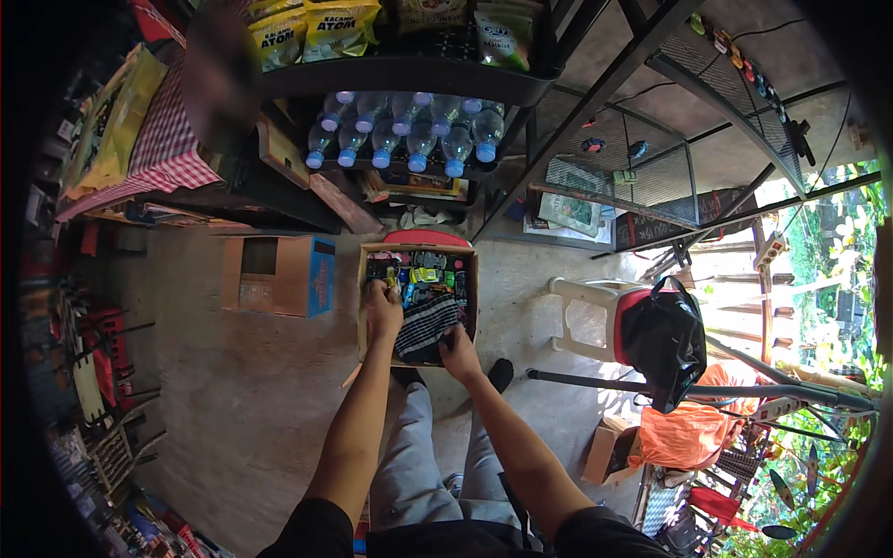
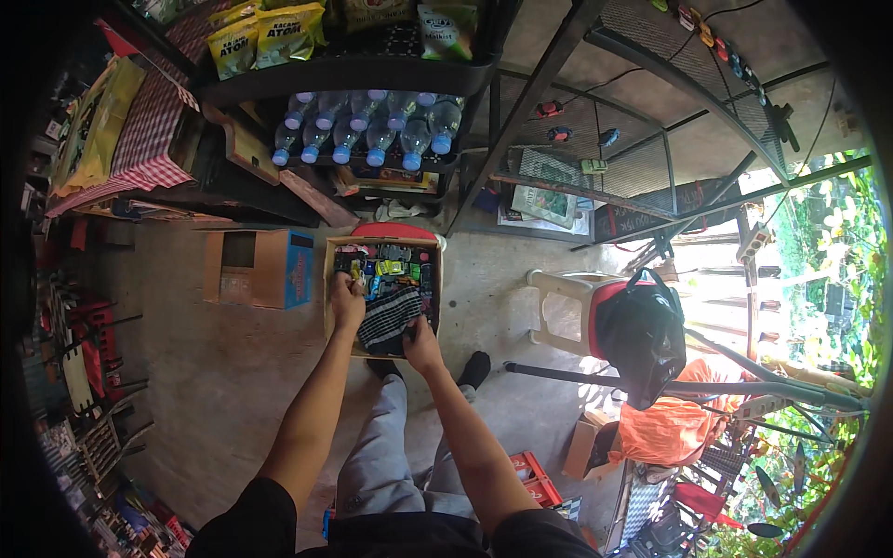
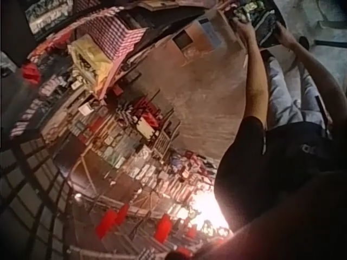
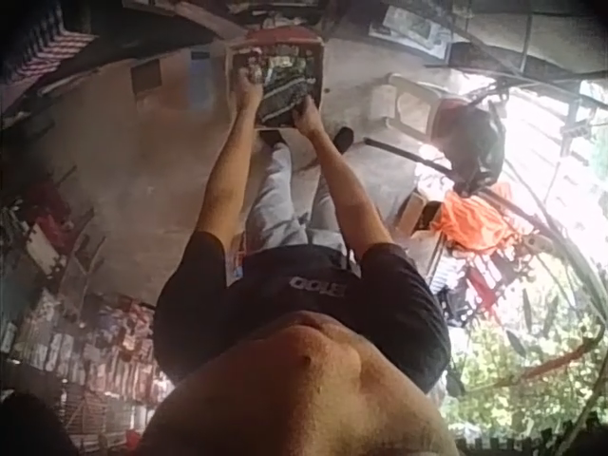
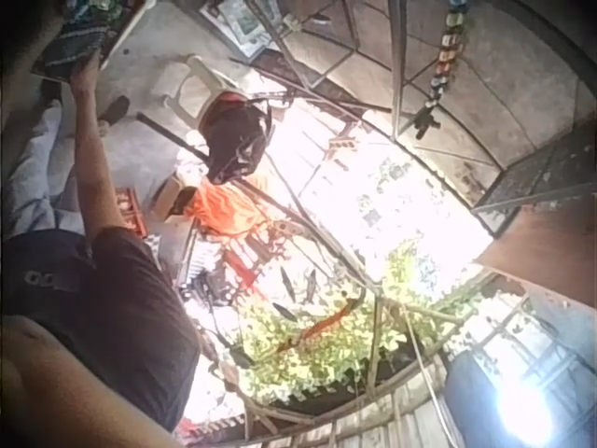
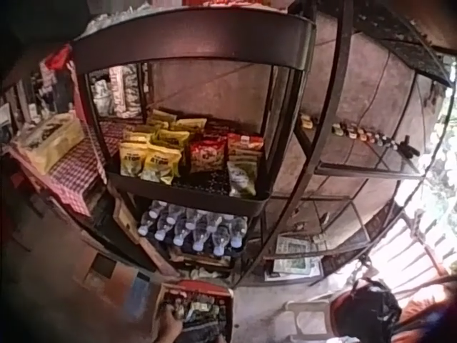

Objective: Organizing and cleaning toy cars on a shelf and in a storage box.

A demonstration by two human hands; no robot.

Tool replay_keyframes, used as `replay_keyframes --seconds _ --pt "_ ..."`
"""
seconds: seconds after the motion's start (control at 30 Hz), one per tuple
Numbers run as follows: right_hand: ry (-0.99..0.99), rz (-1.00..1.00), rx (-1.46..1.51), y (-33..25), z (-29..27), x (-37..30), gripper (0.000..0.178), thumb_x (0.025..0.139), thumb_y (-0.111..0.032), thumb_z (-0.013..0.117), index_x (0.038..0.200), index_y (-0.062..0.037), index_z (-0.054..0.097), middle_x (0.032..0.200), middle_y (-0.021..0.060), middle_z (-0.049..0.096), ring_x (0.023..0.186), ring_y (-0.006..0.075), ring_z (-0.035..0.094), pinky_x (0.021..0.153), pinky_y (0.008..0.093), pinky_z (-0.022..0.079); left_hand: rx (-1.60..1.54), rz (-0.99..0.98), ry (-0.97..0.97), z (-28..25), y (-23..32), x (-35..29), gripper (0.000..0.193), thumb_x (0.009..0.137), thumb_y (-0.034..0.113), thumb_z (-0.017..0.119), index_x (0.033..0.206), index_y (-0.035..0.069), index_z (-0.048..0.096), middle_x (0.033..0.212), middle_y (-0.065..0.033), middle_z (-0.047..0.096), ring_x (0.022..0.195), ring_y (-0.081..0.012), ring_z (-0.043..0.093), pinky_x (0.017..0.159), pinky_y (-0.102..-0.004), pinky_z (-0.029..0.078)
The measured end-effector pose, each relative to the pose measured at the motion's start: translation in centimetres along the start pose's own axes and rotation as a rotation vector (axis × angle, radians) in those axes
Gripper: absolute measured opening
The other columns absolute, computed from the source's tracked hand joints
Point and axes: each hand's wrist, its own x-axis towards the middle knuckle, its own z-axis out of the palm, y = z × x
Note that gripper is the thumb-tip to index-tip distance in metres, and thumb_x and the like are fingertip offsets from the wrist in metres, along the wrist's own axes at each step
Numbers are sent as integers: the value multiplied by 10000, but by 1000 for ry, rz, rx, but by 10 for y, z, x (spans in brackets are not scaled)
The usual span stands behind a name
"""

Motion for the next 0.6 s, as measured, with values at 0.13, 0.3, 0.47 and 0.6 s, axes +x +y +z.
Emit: replay_keyframes --seconds 0.13,0.3,0.47,0.6 --pt "-26 56 78 7 -7 10 312 788 -94 631 1047 -44 465 965 241 591 974 444 569 835 443 460 -217 -122 -12 -3 2 -8 175 880 94 606 973 5 488 885 -221 575 817 -398 575 745 -455 440" --pt "-10 -5 53 2 0 17 293 803 -113 639 1040 -40 483 943 215 593 910 394 600 790 412 470 -536 -281 -22 -5 -18 -15 173 958 138 553 998 -16 486 973 -134 571 841 -202 607 693 -319 541" --pt "-45 -2 252 22 3 28 216 849 -50 625 1036 -41 519 874 85 606 790 198 630 698 308 485 -793 -452 -31 -9 -7 -32 240 959 183 564 1062 2 444 1049 -141 536 931 -241 609 760 -360 585" --pt "-212 236 701 20 -1 38 176 865 -26 615 1029 -38 553 801 43 606 676 131 620 621 265 480 -886 -425 -53 -15 -12 -40 250 961 200 560 1066 7 440 1065 -141 527 963 -250 604 800 -390 574"
